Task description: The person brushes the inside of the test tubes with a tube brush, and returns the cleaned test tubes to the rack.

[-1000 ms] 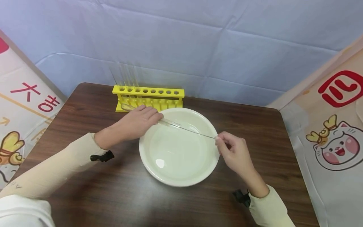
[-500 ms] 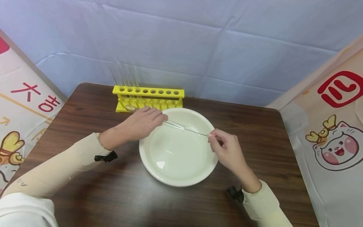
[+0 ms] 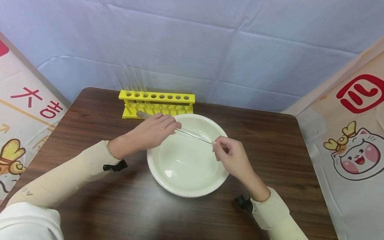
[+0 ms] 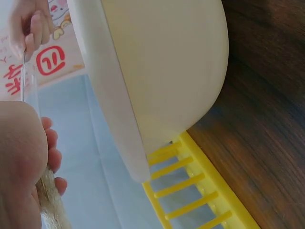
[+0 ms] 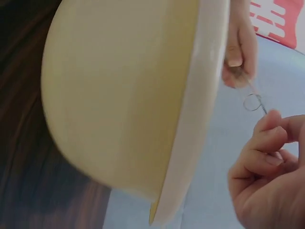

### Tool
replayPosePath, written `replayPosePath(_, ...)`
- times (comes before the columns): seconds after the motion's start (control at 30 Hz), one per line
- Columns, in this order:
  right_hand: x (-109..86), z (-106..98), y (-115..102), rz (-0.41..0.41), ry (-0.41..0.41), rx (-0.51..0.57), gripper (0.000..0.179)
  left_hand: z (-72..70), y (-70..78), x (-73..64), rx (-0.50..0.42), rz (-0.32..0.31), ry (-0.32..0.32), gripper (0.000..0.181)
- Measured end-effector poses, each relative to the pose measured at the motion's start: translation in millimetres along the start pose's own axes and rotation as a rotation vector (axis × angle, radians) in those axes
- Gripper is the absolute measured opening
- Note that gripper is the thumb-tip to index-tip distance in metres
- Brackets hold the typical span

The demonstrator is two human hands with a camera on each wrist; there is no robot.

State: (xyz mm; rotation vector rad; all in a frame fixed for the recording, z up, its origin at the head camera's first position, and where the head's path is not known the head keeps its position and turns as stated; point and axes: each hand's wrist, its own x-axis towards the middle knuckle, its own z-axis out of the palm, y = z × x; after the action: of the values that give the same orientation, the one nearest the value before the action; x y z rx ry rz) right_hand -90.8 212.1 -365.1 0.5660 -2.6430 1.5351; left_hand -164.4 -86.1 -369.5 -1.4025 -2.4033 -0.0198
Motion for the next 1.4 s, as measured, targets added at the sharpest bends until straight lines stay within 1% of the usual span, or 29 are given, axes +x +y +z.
replayPosePath(0.1, 0.9, -2, -3, 0.132, -0.070, 0.177, 0.031, -0.1, -0.2, -0.4, -0.008, 0.008, 0.016, 0.024)
replayPosePath(0.17, 1.1, -4, -4, 0.212, -0.116, 0.324, 0.035, -0.6, 0.0, -0.6, -0.011, 0.017, 0.033, 0.024)
replayPosePath(0.23, 1.3, -6, -4, 0.277, -0.181, 0.482, 0.038, -1.1, 0.3, -0.6, -0.002, 0.027, 0.055, 0.024)
replayPosePath(0.4, 1.7, -8, 0, 0.370, -0.375, 0.900, 0.038, -3.2, 1.7, 0.5, 0.040, 0.053, 0.107, 0.022)
replayPosePath(0.47, 1.6, -7, 1, 0.393, -0.412, 1.028, 0.038, -4.0, 2.4, 1.3, 0.055, 0.065, 0.121, 0.021)
replayPosePath(0.53, 1.2, -5, 2, 0.404, -0.413, 1.095, 0.037, -4.7, 3.1, 1.9, 0.066, 0.075, 0.129, 0.021)
replayPosePath(0.63, 0.4, -2, 2, 0.413, -0.361, 1.111, 0.035, -5.8, 3.8, 2.3, 0.069, 0.080, 0.124, 0.021)
replayPosePath(0.7, -0.2, -1, 1, 0.408, -0.319, 1.088, 0.034, -6.6, 3.7, 2.2, 0.065, 0.076, 0.116, 0.021)
replayPosePath(0.8, -1.6, -1, 1, 0.380, -0.267, 1.025, 0.032, -7.6, 2.9, 2.2, 0.053, 0.070, 0.106, 0.022)
replayPosePath(0.9, -3.9, -2, 0, 0.322, -0.220, 0.909, 0.032, -8.6, 2.0, 1.9, 0.038, 0.064, 0.098, 0.022)
replayPosePath(1.03, -7.1, -4, 0, 0.228, -0.152, 0.700, 0.033, -10.5, 1.1, 0.9, 0.002, 0.057, 0.083, 0.023)
replayPosePath(1.13, -9.1, -6, 1, 0.178, -0.108, 0.608, 0.033, -11.0, 0.1, 0.9, -0.024, 0.057, 0.071, 0.024)
replayPosePath(1.23, -10.9, -9, 1, 0.146, -0.081, 0.590, 0.032, -10.9, -1.9, 0.6, -0.051, 0.055, 0.074, 0.025)
replayPosePath(1.4, -14.3, -12, 2, 0.119, -0.050, 0.562, 0.030, -10.6, -4.8, -2.4, -0.073, 0.057, 0.105, 0.026)
